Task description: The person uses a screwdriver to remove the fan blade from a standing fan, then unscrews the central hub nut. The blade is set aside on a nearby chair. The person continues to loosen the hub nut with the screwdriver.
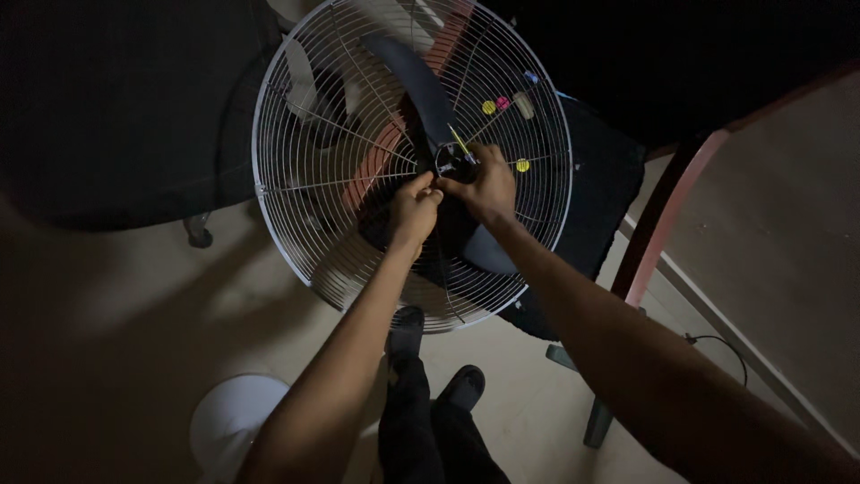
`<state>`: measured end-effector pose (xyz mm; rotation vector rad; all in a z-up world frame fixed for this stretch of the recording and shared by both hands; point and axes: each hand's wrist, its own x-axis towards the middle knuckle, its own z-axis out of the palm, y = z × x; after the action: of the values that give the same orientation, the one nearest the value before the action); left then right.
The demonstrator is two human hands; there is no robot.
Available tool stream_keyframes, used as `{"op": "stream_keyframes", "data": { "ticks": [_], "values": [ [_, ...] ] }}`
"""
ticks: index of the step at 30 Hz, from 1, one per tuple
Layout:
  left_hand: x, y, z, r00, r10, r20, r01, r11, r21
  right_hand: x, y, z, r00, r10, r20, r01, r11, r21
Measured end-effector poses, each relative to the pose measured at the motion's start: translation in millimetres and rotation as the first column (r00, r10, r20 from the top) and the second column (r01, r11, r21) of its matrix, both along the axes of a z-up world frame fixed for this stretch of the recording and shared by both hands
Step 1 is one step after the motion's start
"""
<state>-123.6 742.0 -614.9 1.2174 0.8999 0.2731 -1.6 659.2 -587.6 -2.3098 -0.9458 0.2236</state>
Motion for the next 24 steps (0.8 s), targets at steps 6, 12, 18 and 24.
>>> {"op": "stream_keyframes", "data": {
  "ticks": [6,12,18,24],
  "values": [
    [5,-1,2,0.999,0.040,-0.007,-0.040,0.999,-0.019,6,2,-5,1.000,-0.009,-0.015,0.008,1.000,-0.012],
    [3,-5,12,0.998,0.063,0.004,-0.062,0.996,-0.063,3,-4,-3,0.999,-0.045,-0.020,0.043,0.995,-0.085],
    [7,-6,19,1.000,0.022,0.001,-0.022,1.000,-0.017,5,-6,3,0.993,-0.070,-0.097,0.061,0.994,-0.094],
    [7,-5,15,0.996,-0.073,-0.057,0.075,0.997,0.031,4,-9,17,0.978,-0.126,-0.166,0.085,0.968,-0.236]
  ]
}}
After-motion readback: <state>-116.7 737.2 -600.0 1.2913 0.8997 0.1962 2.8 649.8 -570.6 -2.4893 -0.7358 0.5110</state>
